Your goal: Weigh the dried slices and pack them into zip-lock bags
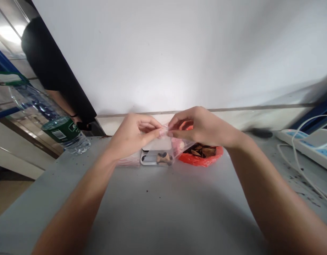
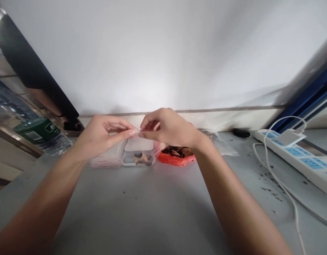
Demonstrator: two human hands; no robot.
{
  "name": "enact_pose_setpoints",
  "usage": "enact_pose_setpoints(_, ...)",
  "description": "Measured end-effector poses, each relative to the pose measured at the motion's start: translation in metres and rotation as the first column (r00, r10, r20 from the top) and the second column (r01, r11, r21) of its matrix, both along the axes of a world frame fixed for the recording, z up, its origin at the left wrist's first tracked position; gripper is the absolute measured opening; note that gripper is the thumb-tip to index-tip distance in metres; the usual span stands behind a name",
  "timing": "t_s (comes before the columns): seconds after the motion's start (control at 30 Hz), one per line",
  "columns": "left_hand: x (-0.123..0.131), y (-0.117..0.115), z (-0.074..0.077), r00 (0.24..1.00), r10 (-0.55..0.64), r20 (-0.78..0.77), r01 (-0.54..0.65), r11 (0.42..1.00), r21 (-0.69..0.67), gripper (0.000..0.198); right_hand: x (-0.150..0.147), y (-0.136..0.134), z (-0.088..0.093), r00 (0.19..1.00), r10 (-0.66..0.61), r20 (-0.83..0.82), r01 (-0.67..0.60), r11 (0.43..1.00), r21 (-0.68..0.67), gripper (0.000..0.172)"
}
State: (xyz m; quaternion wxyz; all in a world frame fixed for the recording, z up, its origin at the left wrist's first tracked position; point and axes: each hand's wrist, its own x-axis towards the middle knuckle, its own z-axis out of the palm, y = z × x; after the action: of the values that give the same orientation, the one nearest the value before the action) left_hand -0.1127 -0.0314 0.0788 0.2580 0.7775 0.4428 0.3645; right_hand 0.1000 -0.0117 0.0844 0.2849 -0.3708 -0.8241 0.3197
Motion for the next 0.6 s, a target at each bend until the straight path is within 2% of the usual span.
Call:
enact_pose_setpoints(0.2,-0.0002,-0.0016,0.0020,1.000,0.001,0.006,-0.001,1.000,-0.027,0.015,-0.0019,0.0002,-0.0040,0.995,0.049,-0.084,-0.047,0.999,0.024,0.024)
enact_pose_setpoints(0.33,-0.0001,-0.0018,0.0029,1.000,-0.026,-0.015,0.027,1.000,0.005,0.014,-0.0008,0.0005,-0.0066,0.995,0.016,-0.097,-0.014,0.999,0.029,0.021)
enact_pose_setpoints(0.5,0.0001,-0.0008,0.0029,0.997,-0.038,-0.063,0.041,0.998,0.043,0.015,-0.0025,0.0032,-0.0097,0.987,0.094,-0.129,-0.097,0.995,-0.024,0.023)
enact_pose_setpoints(0.6,-0.0015,0.0007,0.0030,0.995,-0.052,-0.084,0.057,0.997,0.059,0.014,-0.0018,0.0064,-0.0108,0.989,0.083,-0.126,-0.085,0.996,-0.005,0.023)
